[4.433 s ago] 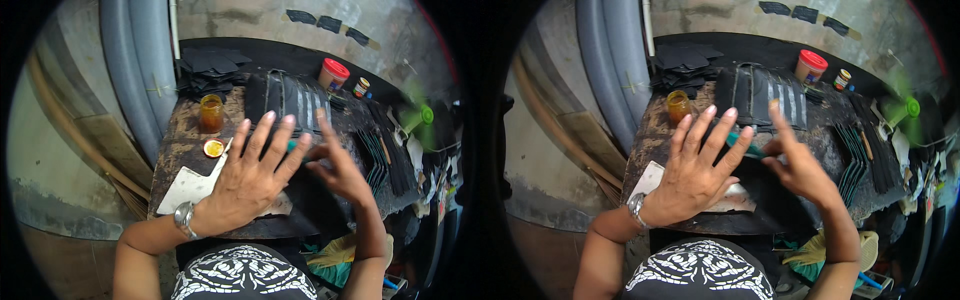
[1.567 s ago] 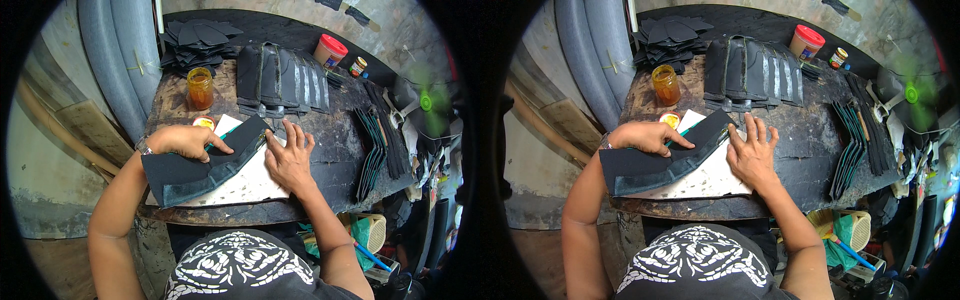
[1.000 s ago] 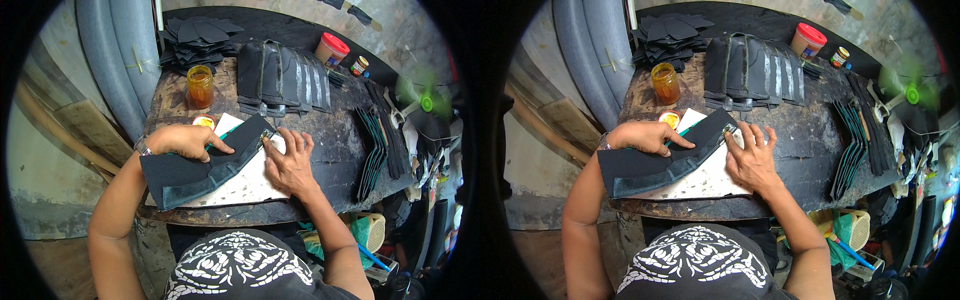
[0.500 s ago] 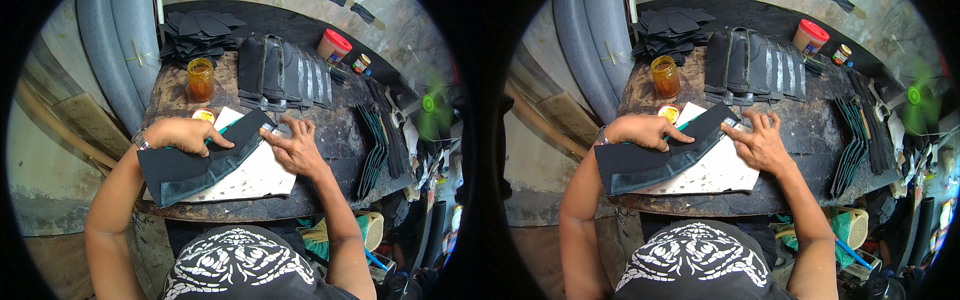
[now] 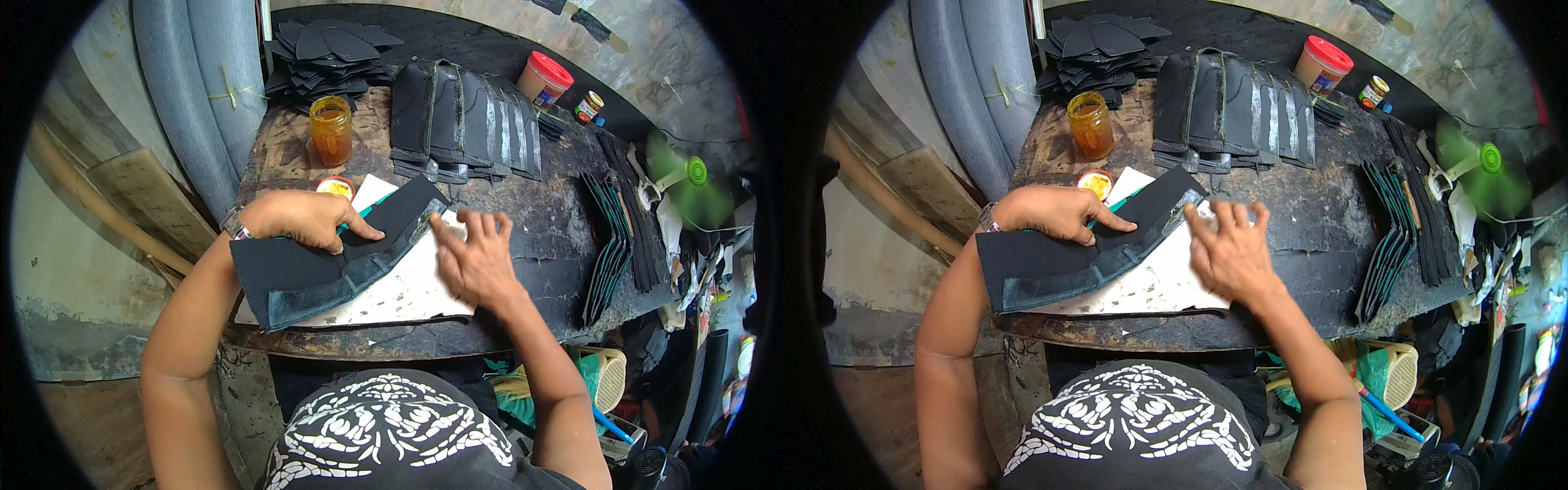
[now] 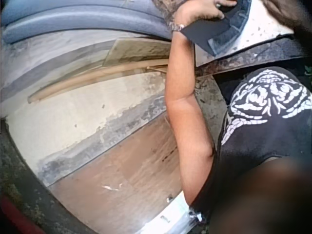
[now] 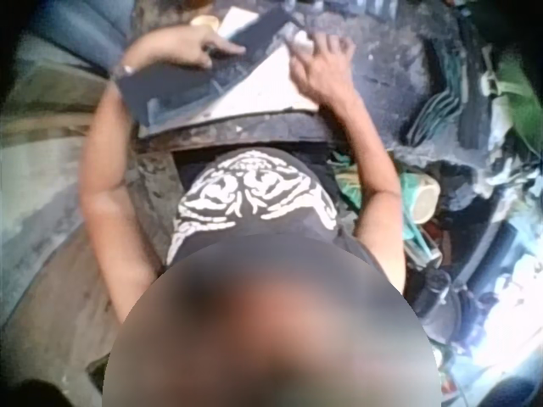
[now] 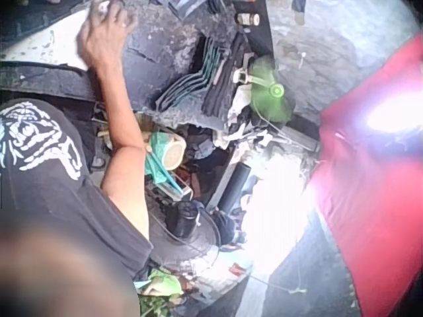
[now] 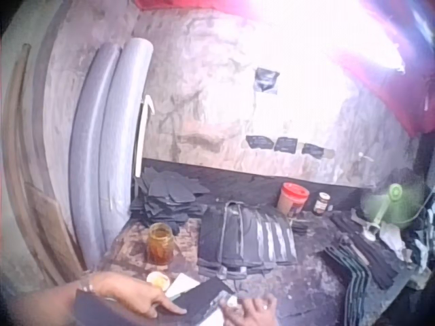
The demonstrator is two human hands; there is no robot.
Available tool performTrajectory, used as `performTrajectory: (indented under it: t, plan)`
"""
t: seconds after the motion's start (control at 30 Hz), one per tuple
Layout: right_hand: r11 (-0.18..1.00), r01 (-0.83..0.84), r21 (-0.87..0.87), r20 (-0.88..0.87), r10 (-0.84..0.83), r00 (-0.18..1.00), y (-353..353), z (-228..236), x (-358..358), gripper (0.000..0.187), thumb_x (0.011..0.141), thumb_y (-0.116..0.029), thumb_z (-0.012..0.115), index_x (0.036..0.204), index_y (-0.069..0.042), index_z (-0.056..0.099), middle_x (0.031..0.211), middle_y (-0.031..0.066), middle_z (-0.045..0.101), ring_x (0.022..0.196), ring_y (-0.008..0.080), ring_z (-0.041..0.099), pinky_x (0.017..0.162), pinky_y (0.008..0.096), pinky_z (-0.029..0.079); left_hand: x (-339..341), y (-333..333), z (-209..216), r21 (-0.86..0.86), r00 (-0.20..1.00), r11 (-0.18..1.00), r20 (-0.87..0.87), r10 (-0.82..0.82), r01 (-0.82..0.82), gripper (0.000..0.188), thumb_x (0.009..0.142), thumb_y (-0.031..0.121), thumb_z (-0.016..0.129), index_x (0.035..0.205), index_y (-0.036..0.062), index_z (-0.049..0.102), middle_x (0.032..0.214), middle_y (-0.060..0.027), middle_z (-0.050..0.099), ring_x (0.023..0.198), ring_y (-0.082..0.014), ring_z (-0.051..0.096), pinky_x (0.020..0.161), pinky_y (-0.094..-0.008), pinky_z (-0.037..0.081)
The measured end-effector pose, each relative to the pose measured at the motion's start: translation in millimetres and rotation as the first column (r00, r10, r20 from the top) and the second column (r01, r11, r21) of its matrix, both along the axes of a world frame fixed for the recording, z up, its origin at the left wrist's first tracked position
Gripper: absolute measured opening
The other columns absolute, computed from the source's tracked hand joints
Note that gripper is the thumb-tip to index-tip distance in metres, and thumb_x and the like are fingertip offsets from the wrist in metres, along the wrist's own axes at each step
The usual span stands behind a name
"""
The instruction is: The person repeatedly applies a yellowish substance from a small container onto the edges of black material pieces using a small applicator. They handle each piece, apply the substance along the edges, and place it back on the table.
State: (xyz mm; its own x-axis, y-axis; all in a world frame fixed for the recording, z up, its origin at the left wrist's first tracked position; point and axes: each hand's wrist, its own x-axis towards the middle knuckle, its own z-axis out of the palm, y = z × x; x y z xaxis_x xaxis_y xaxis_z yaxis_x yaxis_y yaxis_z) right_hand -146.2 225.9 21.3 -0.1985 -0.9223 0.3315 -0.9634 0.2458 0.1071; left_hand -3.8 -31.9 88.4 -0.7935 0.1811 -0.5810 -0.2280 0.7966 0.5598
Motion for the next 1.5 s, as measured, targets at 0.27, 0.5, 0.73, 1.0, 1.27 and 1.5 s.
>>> performTrajectory:
  t: [0.27, 0.5, 0.73, 1.0, 1.27, 1.5]
  plan:
    - [0.98, -0.2, 0.011, 0.043, 0.2, 0.979, -12.8, 1.8, -38.1, 0.044, 0.094, -0.031, 0.057, 0.138, -0.035, 0.059, 0.117, 0.0133, 0.054, 0.107, 0.0259, 0.052, 0.102, 0.0587, 0.028, -0.9, 0.7, 0.9, -0.021, 1.0, 1.0, 0.005, -0.014, 0.014, 0.068, 0.083, 0.005, 0.065, 0.145, 0.0285, 0.052, 0.12, -0.0131, 0.069, 0.089, -0.0181, 0.063, 0.083, -0.0309, 0.051]
    - [0.943, -0.329, 0.048, 0.142, 0.319, 0.937, -9.7, 1.5, -21.6, 0.05, 0.093, -0.028, 0.056, 0.142, -0.036, 0.054, 0.105, 0.0113, 0.053, 0.101, 0.0268, 0.052, 0.099, 0.0585, 0.03, 2.5, 3.1, 2.4, -0.035, 1.0, 0.999, -0.005, 0.006, -0.007, 0.068, 0.084, 0.007, 0.065, 0.146, 0.0299, 0.051, 0.1, -0.0124, 0.07, 0.081, -0.0178, 0.062, 0.076, -0.0311, 0.051]
    - [0.938, -0.345, 0.043, 0.346, 0.31, 0.886, -1.5, -0.5, 16.8, 0.051, 0.09, -0.023, 0.058, 0.141, -0.027, 0.057, 0.099, 0.0106, 0.05, 0.096, 0.0258, 0.049, 0.097, 0.0534, 0.03, 4.9, 4.1, 2.0, 0.0, 0.999, 1.0, -0.04, 0.021, -0.021, 0.068, 0.083, 0.008, 0.062, 0.146, 0.0299, 0.052, 0.09, -0.0129, 0.068, 0.076, -0.0183, 0.062, 0.072, -0.0319, 0.05]
    - [0.989, -0.143, -0.046, 0.115, 0.148, 0.982, -12.1, -5.3, 50.8, 0.049, 0.093, -0.026, 0.057, 0.133, 0.002, 0.055, 0.099, 0.0104, 0.051, 0.093, 0.0245, 0.053, 0.092, 0.055, 0.035, 12.5, 7.2, -4.3, -0.007, 0.975, 0.999, -0.218, 0.039, -0.042, 0.056, 0.086, 0.011, 0.062, 0.14, 0.0237, 0.058, 0.093, -0.0153, 0.07, 0.074, -0.0184, 0.062, 0.073, -0.0323, 0.05]
    - [0.987, -0.122, -0.107, 0.221, 0.143, 0.965, -7.7, -10.7, 59.4, 0.051, 0.087, -0.017, 0.063, 0.135, -0.001, 0.056, 0.096, 0.0109, 0.049, 0.092, 0.0264, 0.05, 0.09, 0.0491, 0.035, 80.7, 35.7, 71.1, 0.599, -0.047, 0.79, -0.799, 0.599, -0.129, 0.03, 0.102, 0.023, 0.054, 0.118, 0.0022, 0.069, 0.125, -0.0175, 0.064, 0.104, -0.0239, 0.064, 0.082, -0.033, 0.052]
    - [0.985, -0.129, -0.114, 0.198, 0.15, 0.969, -8.8, -13.4, 61.3, 0.053, 0.085, -0.017, 0.064, 0.134, 0.001, 0.055, 0.096, 0.0119, 0.05, 0.092, 0.0269, 0.051, 0.091, 0.0499, 0.036, 173.1, 40.7, 150.2, 0.371, -0.042, 0.925, -0.926, 0.375, 0.083, 0.053, 0.099, 0.051, 0.046, 0.123, 0.0059, 0.063, 0.13, -0.0209, 0.059, 0.124, -0.0334, 0.053, 0.094, -0.0458, 0.046]
